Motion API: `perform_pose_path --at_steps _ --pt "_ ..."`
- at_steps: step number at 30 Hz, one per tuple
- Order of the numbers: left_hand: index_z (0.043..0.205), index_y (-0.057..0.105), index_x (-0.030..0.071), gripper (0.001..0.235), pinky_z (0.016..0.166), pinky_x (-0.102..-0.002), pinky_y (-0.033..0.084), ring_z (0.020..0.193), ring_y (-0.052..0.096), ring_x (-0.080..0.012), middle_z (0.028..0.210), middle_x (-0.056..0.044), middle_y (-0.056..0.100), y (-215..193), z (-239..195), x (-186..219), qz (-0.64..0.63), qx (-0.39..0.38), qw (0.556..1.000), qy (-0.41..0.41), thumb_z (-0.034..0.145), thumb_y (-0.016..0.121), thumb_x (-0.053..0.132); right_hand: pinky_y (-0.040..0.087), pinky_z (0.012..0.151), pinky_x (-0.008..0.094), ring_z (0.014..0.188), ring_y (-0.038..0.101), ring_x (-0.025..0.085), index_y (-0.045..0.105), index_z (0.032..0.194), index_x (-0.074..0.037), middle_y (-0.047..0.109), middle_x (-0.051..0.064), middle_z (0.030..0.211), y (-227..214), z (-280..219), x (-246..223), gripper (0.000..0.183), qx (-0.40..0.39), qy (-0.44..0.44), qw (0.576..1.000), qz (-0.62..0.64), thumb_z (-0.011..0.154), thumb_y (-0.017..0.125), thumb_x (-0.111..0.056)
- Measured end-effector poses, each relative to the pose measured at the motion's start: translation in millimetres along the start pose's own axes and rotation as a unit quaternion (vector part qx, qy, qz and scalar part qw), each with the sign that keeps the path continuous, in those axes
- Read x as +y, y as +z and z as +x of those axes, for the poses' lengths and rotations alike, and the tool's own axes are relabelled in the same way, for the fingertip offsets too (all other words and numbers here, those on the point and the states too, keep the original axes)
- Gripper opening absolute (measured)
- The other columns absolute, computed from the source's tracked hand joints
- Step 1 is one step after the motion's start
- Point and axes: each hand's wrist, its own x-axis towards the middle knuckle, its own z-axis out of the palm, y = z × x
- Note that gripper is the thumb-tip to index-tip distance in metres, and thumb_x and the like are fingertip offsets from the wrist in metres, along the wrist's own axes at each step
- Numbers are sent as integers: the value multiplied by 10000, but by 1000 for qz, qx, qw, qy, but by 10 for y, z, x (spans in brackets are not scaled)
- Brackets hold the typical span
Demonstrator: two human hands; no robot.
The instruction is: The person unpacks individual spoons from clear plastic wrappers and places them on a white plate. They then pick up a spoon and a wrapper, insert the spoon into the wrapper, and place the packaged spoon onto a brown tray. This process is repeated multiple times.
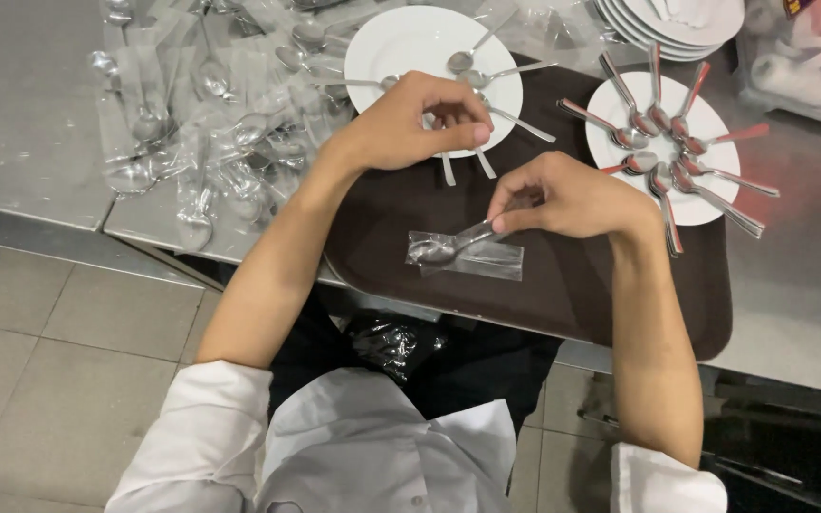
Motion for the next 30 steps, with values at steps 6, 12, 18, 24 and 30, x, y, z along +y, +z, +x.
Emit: perform_pose_path --at_steps 6,12,18,24,30 --pt "1159 701 62 344 911 -270 608 950 754 -164 1029 -70 761 -91 -21 -37 -91 -89 992 -23 938 758 320 489 692 193 765 613 69 766 993 -29 728 45 861 62 117 352 79 195 -155 957 148 941 777 -88" --pt "1055 734 66 228 943 -290 591 870 783 -143 908 -55 776 -75 -26 17 -53 0 997 -61 886 829 187 299 545 177 570 351 1 790 1033 -77 554 -64 610 202 125 441 92 352 -136 915 143 983 781 -153" --pt "1002 691 45 256 627 -228 624 694 781 -209 860 -100 749 -83 -24 15 -125 84 985 -81 870 844 201 490 680 184 739 624 58 765 1017 -52 725 39 890 258 199 471 42 410 -165 887 132 986 775 -78" --pt "1035 697 125 287 567 -172 326 589 462 -2 714 45 657 -86 -32 -85 -62 135 984 -99 852 906 197 476 702 193 891 646 107 762 994 -79 744 124 1163 235 172 396 25 365 -215 901 96 999 741 -93" --pt "920 686 117 258 840 -240 623 914 784 -158 930 -85 784 -36 -31 29 -94 118 988 -39 798 914 122 519 877 272 1021 672 182 761 1101 -38 739 107 1078 200 104 332 110 397 -209 890 77 1019 712 -92"
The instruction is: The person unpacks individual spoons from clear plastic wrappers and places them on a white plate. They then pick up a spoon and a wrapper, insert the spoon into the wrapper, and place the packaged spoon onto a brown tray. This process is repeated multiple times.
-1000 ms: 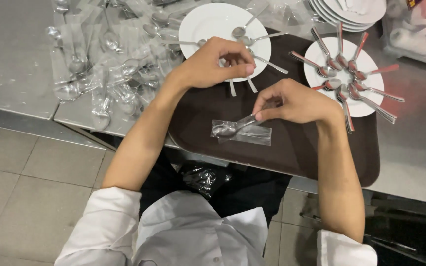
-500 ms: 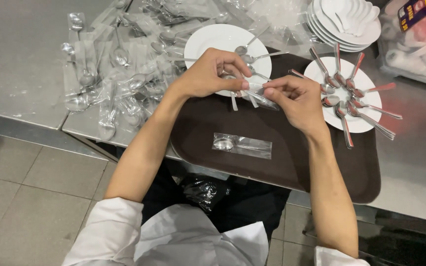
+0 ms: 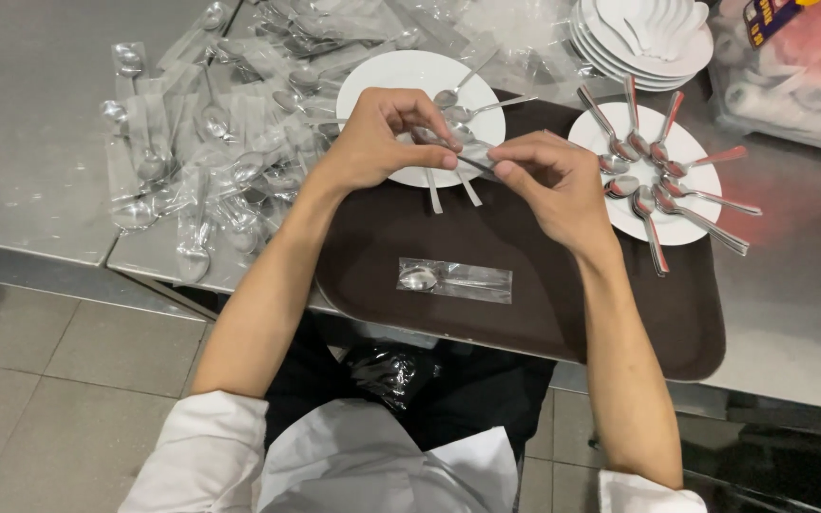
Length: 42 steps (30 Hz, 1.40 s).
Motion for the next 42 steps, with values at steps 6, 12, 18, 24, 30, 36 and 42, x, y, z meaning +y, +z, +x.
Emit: perform_pose_path --at_steps 6,12,18,24,30,36,42 --pt "839 752 111 180 891 -273 589 923 693 -156 979 -56 725 -13 -21 -34 -30 -25 999 28 799 905 25 496 844 244 992 609 154 622 1373 8 574 103 1345 -17 -13 16 398 88 23 996 22 1032 701 -180" --pt "886 761 141 210 932 -278 592 1027 621 -166 1190 -70 636 -58 4 -172 -16 -10 997 74 796 920 39 650 862 311 1045 636 187 506 1473 38 495 156 1383 -84 -1 315 463 205 -9 975 89 1072 669 -128" --pt "889 756 109 206 1041 -320 612 1095 673 -227 1234 -97 614 -50 29 -197 -55 35 992 111 811 895 -22 651 779 241 893 702 102 680 1294 -13 731 86 1208 -52 45 215 501 333 105 926 145 958 692 -384" --pt "870 648 90 255 1006 -353 591 1157 667 -251 1213 -133 640 -63 21 -145 -46 57 987 142 891 773 -130 593 700 183 769 665 77 793 1090 -61 757 17 969 -69 76 163 420 396 224 879 140 903 664 -414" --pt "1078 497 79 337 1031 -387 555 1117 688 -294 1192 -188 657 -118 55 -140 -41 84 978 186 853 555 -165 621 727 217 825 693 105 785 1027 -121 765 14 1006 -121 68 176 312 409 235 872 133 898 662 -377" --pt "1046 491 96 399 874 -331 544 978 639 -227 1080 -123 643 -102 17 -101 -64 38 992 102 765 457 -185 593 696 198 799 737 133 751 1026 -39 765 69 1008 -20 43 204 428 202 158 962 92 1033 561 -423" --pt "1081 503 88 385 899 -334 557 964 604 -209 1034 -107 618 -28 -4 -83 -105 -13 993 61 755 481 -115 585 837 205 848 704 98 746 1140 -32 769 79 973 201 -18 -31 395 -85 160 980 79 819 853 -236"
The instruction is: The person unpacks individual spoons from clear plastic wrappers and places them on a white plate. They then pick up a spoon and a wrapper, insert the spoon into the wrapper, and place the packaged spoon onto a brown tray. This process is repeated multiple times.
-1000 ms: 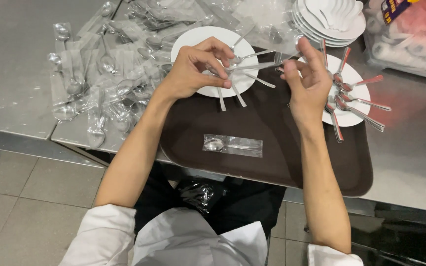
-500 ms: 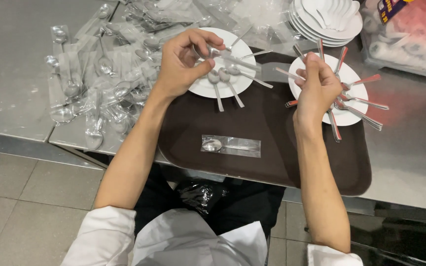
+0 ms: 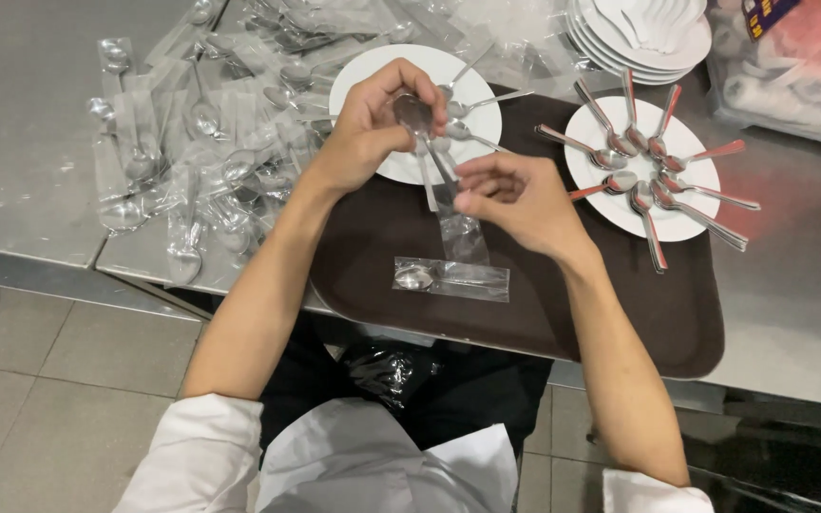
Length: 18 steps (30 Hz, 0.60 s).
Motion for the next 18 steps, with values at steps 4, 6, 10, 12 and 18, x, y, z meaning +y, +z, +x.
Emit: perform_pose_path --at_steps 4,6,10,12,18 --pt "1135 526 84 274 912 -335 561 971 623 -189 1050 -79 624 14 33 33 -4 -18 1000 11 886 537 -29 577 744 177 749 664 51 756 1003 -23 730 29 807 136 23 127 231 0 18 1000 -11 841 866 -147" --pt "1384 435 101 305 991 -408 580 1037 699 -281 1253 -186 666 43 7 61 5 6 1000 19 1104 555 127 557 709 151 732 662 39 767 1031 -30 742 26 812 176 -8 154 255 22 9 999 25 835 870 -157" --pt "1372 510 83 344 990 -371 582 1078 700 -268 1248 -181 677 71 27 34 -32 19 999 31 1133 529 330 542 667 159 706 654 29 762 1015 -20 743 30 796 259 -33 147 254 54 -18 998 38 848 863 -184" --pt "1174 551 66 369 891 -383 600 953 695 -284 1044 -170 688 137 47 69 -82 51 995 24 1101 456 415 632 699 218 747 706 105 726 1063 20 734 84 844 315 -44 134 271 63 -78 992 75 846 858 -74" --pt "1319 582 52 439 785 -440 683 780 624 -220 935 -107 570 127 53 -36 -136 117 983 25 1107 455 415 569 691 208 678 704 86 660 1207 -16 749 72 806 460 -49 106 486 -34 -4 998 50 782 891 -55"
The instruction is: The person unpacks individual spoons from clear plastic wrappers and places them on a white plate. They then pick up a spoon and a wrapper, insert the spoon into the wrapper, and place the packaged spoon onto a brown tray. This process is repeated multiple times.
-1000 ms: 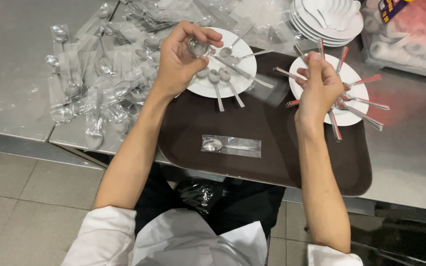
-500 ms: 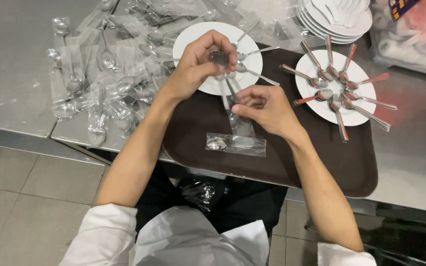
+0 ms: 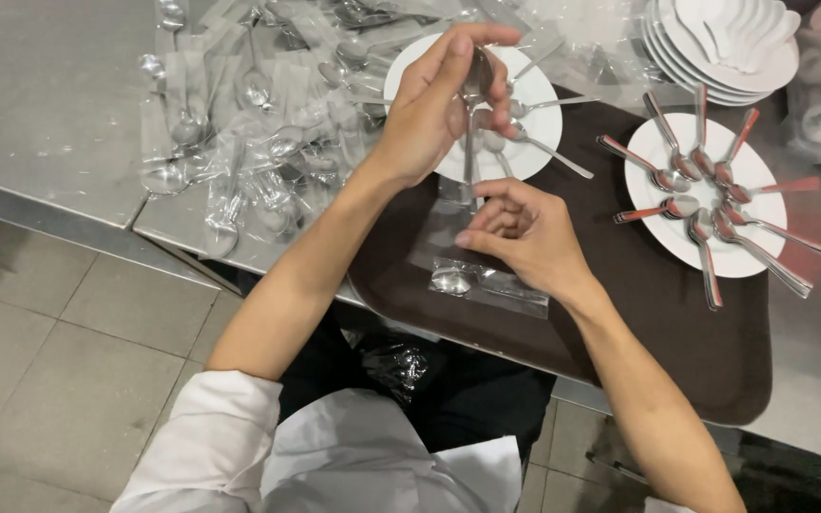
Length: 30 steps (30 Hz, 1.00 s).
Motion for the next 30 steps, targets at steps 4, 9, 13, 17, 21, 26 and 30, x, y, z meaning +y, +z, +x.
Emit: perform_pose_path --at_steps 4,9,13,17,21,26,30 --pt "1461 540 50 556 811 -442 673 829 611 -220 996 -94 552 33 -8 74 -20 33 998 -53 1083 453 449 606 715 243 752 664 95 637 1150 -23 709 47 878 70 15 116 426 39 -25 998 37 780 832 59" --pt "1570 459 67 627 798 -352 612 841 558 -184 1032 -67 574 42 -33 125 -61 28 995 -78 1079 463 457 612 555 332 769 750 309 520 1419 70 718 197 940 26 9 96 994 -49 -13 982 185 898 479 -776" --pt "1570 466 70 611 801 -364 581 851 553 -192 1067 -71 576 14 -56 136 -64 11 995 -71 1096 461 455 606 533 406 786 740 430 554 1399 9 715 318 1006 -36 28 229 1001 -52 25 956 289 881 292 -807" --pt "1584 456 54 622 852 -336 553 887 546 -178 1112 -60 540 48 -95 151 -58 -95 990 -92 1111 476 457 615 509 343 750 752 309 625 1162 65 738 229 968 23 0 135 587 -28 30 974 223 923 502 -456" --pt "1577 457 48 667 893 -361 575 971 559 -179 1148 -48 571 47 -97 153 -58 -116 986 -109 1088 491 502 553 573 228 515 623 139 712 1030 61 722 121 675 149 -29 -136 237 11 74 994 76 872 790 -97" --pt "1575 482 87 567 1056 -445 627 1105 675 -244 1332 -121 627 -76 -84 81 -81 -88 990 -72 1145 467 457 623 614 249 638 730 164 681 1218 59 763 156 767 191 -48 -117 432 37 44 994 93 826 815 -62" --pt "1560 501 82 587 1128 -468 625 1170 722 -271 1393 -149 661 -82 -75 87 -97 -29 993 -61 1123 507 474 602 646 237 754 763 180 595 1327 61 781 186 868 230 -73 -178 506 85 32 990 107 863 781 -15"
